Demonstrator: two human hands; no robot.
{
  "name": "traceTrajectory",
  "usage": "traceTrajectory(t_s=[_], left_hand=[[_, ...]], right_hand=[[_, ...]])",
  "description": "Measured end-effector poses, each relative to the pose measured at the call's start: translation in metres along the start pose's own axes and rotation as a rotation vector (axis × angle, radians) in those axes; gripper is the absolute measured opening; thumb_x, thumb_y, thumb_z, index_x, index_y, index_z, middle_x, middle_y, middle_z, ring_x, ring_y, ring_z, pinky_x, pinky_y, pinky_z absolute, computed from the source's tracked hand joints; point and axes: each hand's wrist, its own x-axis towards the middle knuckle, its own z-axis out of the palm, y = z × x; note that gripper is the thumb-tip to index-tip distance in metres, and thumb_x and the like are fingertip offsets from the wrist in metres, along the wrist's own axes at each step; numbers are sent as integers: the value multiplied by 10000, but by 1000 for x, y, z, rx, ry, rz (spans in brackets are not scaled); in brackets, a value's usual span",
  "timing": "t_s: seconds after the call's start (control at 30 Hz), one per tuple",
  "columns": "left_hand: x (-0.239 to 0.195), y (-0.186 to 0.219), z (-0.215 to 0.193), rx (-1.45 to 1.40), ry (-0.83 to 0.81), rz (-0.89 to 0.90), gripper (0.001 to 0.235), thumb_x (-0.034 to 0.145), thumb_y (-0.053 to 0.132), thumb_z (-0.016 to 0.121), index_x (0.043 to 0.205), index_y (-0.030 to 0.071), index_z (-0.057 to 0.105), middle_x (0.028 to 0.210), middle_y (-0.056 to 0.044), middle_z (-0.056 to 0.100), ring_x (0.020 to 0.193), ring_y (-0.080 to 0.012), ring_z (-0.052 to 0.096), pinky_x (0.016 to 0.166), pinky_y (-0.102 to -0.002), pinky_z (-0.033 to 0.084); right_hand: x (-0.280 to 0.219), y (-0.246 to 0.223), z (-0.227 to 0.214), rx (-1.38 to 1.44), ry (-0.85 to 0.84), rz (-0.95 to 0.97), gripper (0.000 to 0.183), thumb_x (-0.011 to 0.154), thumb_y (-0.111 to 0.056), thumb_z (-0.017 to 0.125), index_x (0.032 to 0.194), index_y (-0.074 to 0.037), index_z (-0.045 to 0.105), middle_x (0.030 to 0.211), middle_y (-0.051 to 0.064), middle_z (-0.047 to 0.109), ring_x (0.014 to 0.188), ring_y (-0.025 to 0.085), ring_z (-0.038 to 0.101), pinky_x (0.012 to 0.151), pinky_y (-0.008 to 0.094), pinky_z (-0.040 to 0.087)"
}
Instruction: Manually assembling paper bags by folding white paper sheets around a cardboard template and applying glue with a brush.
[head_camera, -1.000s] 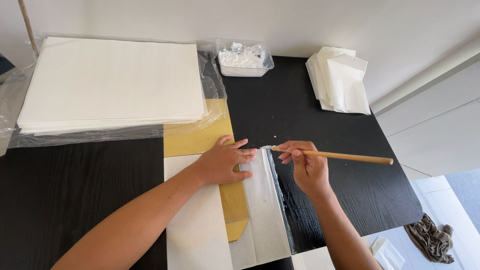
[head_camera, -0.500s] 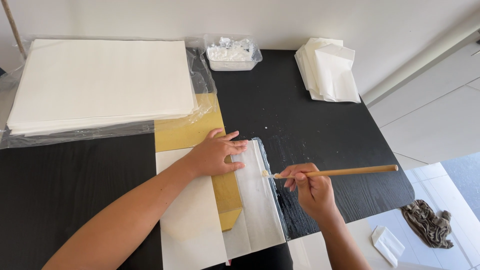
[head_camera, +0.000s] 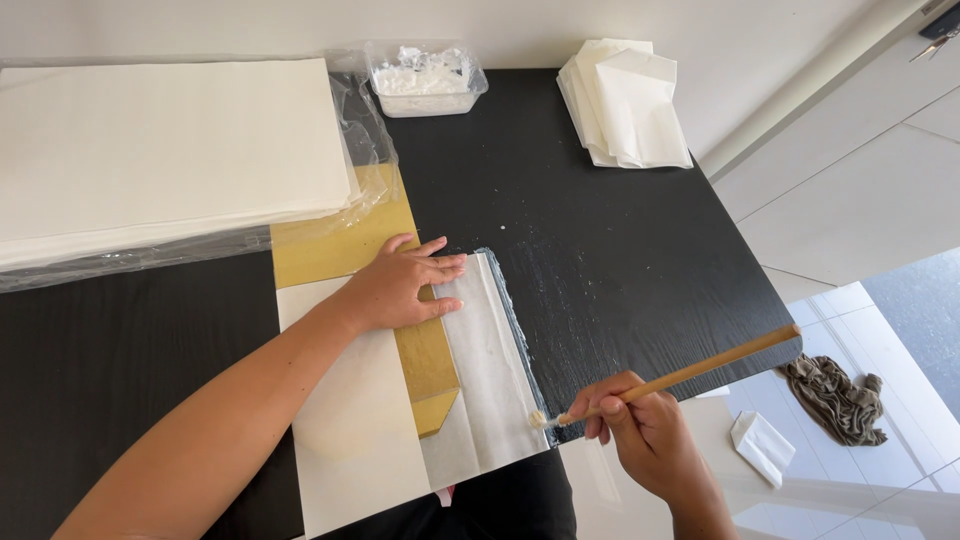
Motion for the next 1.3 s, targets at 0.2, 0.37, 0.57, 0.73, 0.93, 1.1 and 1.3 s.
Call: traceTrajectory(t_s=[0.2, 0.37, 0.57, 0.73, 0.93, 1.1, 1.3], left_hand=[[-1, 0, 1, -7, 12, -7, 608, 946, 552, 546, 1419, 174, 604, 1571, 62, 480, 1548, -188, 268, 1231, -497, 71], [0, -7, 8, 4, 100, 12, 562, 947, 520, 581, 1371, 158, 650, 1589, -28, 457, 1519, -210, 331, 1218, -490, 133], [1, -13, 14, 225, 333, 94, 517, 974, 514, 561, 1312, 148, 699, 1329, -58, 678, 1328, -276, 538, 1182, -581, 175], [1, -2, 9, 228, 255, 30, 470, 953, 486, 599, 1302, 188, 701, 1245, -68, 685, 1297, -260, 568, 1186, -536, 244], [3, 1, 15, 179, 263, 12, 468, 916, 509, 618, 1253, 201, 720, 1209, -57, 673, 1264, -260, 572, 1185, -527, 261], [2, -3, 7, 20, 229, -17, 497, 935, 501, 586, 1279, 166, 712, 1222, -83, 669, 1269, -273, 571, 1182, -523, 249], [-3, 4, -14, -122, 171, -49, 478, 951, 465, 583, 1275, 136, 707, 1219, -85, 696, 1291, -248, 569, 1185, -494, 231]], right_hand=[[-12, -5, -11, 12, -60, 139, 334, 1026, -165, 470, 839, -64, 727, 822, 61, 810, 543, 135, 723, 491, 258, 633], [-5, -12, -25, 57, -158, 144, 409, 1033, -226, 456, 816, -50, 754, 728, 56, 753, 517, 114, 697, 498, 242, 602], [30, -3, -43, 337, -121, -142, 310, 1093, -109, 332, 1016, 2, 611, 1004, 217, 767, 699, 202, 748, 559, 253, 634], [100, 2, -40, 309, 232, -181, 464, 1120, -223, 347, 1002, 155, 589, 928, 287, 605, 669, 315, 707, 543, 408, 645], [223, 6, -22, 410, 310, -114, 235, 1081, -90, 575, 1224, 95, 558, 1002, 183, 674, 836, 234, 735, 708, 321, 656], [350, 54, -3, 784, 438, 110, 92, 1012, -60, 660, 1048, -84, 578, 1047, 114, 739, 878, 193, 792, 781, 268, 698], [417, 90, 63, 754, 535, 301, 83, 968, -88, 694, 963, -99, 613, 1022, 97, 757, 835, 182, 781, 742, 278, 679]])
